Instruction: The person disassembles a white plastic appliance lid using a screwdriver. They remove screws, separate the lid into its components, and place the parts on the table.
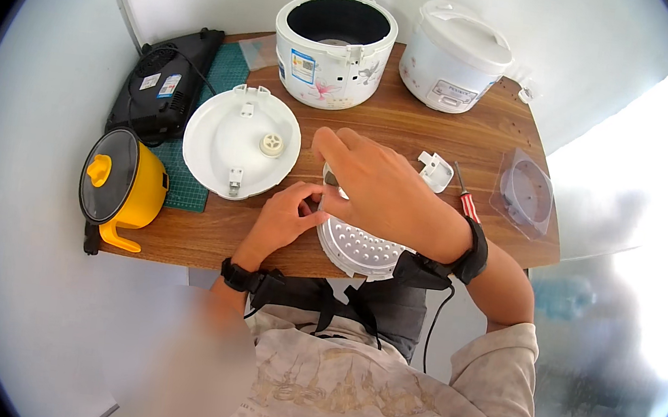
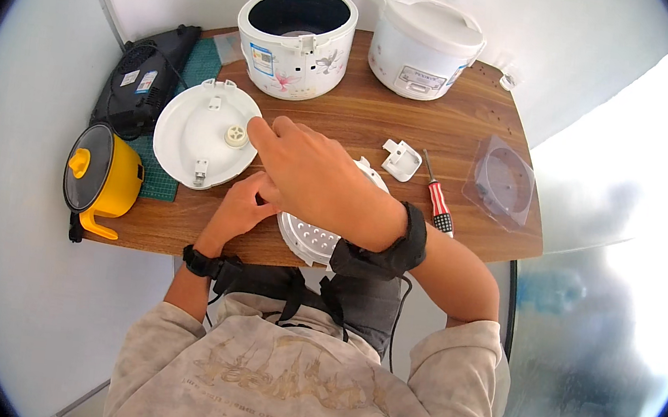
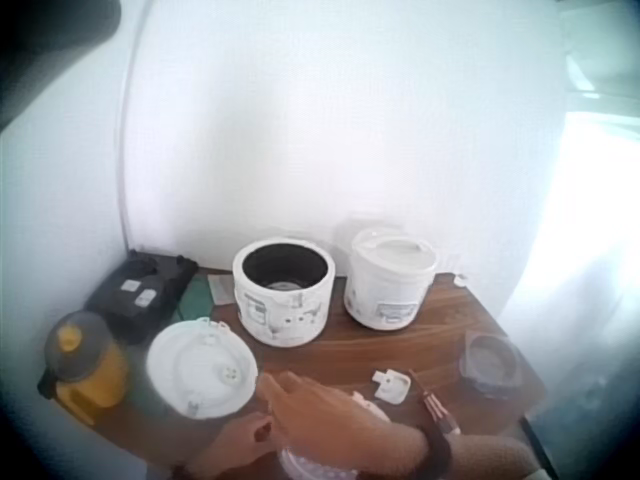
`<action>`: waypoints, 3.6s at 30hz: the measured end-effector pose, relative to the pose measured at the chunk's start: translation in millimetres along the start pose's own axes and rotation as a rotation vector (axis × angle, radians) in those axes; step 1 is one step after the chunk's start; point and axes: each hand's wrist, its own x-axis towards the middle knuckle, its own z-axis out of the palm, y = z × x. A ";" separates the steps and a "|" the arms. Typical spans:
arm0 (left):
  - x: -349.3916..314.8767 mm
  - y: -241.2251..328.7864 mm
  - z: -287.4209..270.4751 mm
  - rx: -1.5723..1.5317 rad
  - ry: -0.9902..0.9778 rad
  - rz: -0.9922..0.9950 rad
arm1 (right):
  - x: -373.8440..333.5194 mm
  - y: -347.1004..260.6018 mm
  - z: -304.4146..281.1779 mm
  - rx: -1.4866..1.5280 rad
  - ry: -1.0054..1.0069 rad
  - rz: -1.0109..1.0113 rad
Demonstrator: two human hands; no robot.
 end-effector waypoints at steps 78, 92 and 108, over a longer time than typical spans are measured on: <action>28.3 45.2 16.9 0.315 -0.122 0.192 | -72.8 24.3 -65.3 0.278 0.518 0.305; 61.1 59.2 51.2 0.389 -0.210 0.216 | -145.6 72.3 -63.0 0.667 0.790 0.736; 69.9 21.5 23.1 0.392 0.018 0.185 | -181.8 116.4 4.4 0.461 0.604 0.767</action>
